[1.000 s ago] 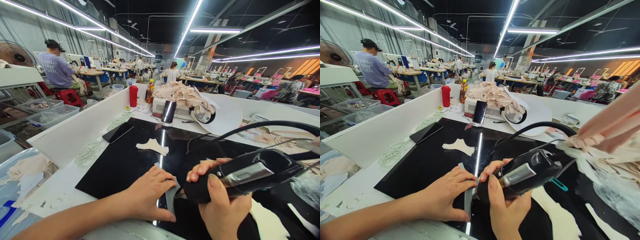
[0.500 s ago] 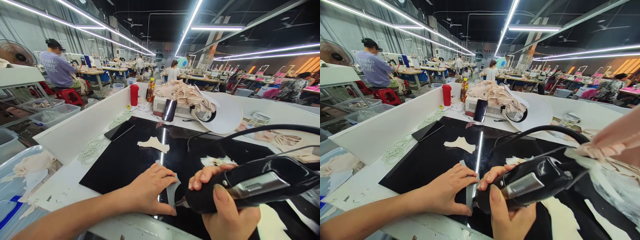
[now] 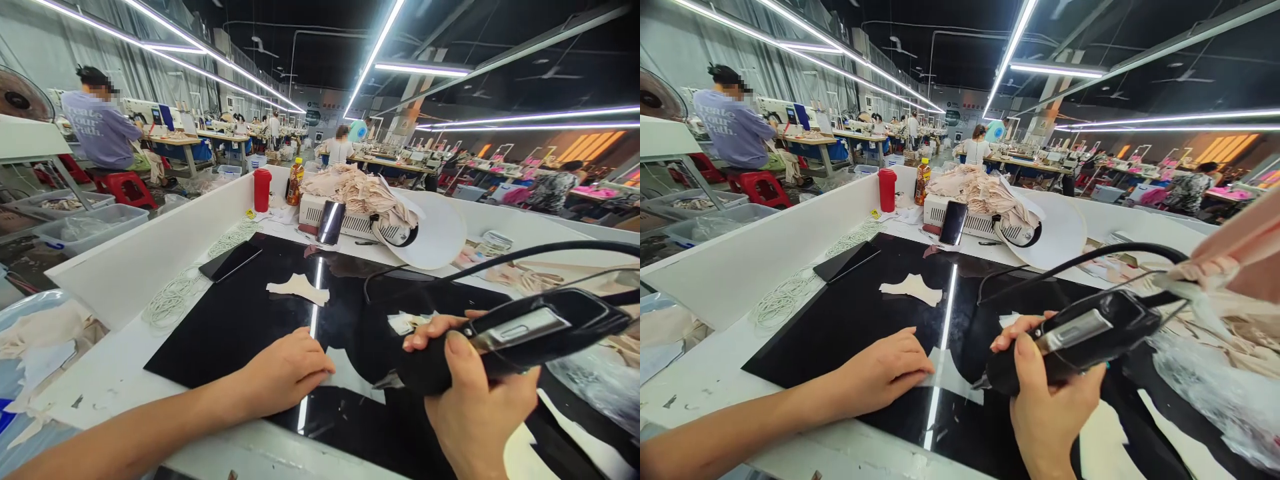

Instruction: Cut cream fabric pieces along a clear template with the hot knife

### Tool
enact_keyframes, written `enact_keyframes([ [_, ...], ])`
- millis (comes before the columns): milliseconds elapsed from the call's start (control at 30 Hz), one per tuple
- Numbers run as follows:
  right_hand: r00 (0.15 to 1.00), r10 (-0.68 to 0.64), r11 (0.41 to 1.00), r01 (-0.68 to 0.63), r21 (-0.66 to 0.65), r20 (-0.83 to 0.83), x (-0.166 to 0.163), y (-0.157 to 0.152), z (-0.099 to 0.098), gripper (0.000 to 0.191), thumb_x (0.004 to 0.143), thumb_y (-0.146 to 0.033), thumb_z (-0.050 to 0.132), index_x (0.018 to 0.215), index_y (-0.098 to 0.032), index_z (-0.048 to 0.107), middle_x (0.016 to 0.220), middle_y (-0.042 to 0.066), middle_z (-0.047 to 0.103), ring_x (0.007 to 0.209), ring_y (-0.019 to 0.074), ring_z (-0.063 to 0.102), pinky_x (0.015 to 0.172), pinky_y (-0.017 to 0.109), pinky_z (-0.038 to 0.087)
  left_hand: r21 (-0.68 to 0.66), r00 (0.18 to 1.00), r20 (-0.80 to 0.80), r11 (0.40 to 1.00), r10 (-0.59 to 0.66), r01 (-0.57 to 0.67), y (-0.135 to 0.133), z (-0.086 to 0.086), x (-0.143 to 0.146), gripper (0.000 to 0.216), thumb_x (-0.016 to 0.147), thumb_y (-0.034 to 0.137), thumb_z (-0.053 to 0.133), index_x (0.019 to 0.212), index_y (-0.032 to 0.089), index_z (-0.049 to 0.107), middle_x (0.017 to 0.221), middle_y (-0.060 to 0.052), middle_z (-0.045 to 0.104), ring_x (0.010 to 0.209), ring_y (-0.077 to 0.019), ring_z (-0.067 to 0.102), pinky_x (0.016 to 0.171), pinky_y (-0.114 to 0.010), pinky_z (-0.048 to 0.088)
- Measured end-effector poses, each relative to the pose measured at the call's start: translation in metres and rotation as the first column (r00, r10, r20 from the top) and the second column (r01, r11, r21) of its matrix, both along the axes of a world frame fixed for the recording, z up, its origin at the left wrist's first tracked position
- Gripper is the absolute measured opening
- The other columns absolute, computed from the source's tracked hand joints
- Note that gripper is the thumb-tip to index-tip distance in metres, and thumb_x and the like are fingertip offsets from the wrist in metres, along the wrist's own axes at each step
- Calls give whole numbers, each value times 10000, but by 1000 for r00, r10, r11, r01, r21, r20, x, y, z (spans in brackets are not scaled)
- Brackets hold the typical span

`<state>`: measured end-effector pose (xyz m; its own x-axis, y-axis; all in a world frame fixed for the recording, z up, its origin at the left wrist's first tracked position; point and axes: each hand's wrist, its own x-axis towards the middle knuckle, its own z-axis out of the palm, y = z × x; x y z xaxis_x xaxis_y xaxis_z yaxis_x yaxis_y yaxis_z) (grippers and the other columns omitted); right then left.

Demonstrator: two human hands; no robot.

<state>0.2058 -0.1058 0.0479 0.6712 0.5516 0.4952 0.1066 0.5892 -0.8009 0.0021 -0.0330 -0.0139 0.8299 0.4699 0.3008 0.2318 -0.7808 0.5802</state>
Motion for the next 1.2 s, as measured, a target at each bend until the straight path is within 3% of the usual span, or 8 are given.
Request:
enact_keyframes([
  [333,983,184,983,-185,-6,-23,-29,0,-10,335,857,-263,772,1108,-261,551,798,-36,642,610,149,632,603,351,558,1,999,-18,999,-41,41,-4,-3,5,155,963,182,647,1057,199,769,942,-33,680,917,-173,641,1141,-424,437],
  [633,985,170,984,-170,-46,-2,-28,5,-11,320,866,-271,759,1092,-262,532,791,-42,637,587,152,629,586,354,563,11,998,-16,998,-56,56,-3,-5,3,164,977,177,618,1079,204,744,945,-24,673,905,-156,645,1178,-443,385],
  [833,994,107,994,-107,-37,-12,-19,5,-10,330,853,-253,779,1088,-256,546,784,-46,644,592,147,629,598,346,573,-42,995,-68,997,-71,68,-2,5,0,325,866,196,777,1189,180,744,1102,-83,657,1041,-221,612,1081,-401,481],
  [1200,972,231,973,-232,-14,-31,-33,-1,-15,335,872,-269,765,1126,-268,548,808,-28,633,625,148,625,586,334,563,-97,991,-106,993,-78,68,-2,9,0,415,797,257,861,1187,182,741,1154,-82,650,1056,-236,578,986,-376,505],
])
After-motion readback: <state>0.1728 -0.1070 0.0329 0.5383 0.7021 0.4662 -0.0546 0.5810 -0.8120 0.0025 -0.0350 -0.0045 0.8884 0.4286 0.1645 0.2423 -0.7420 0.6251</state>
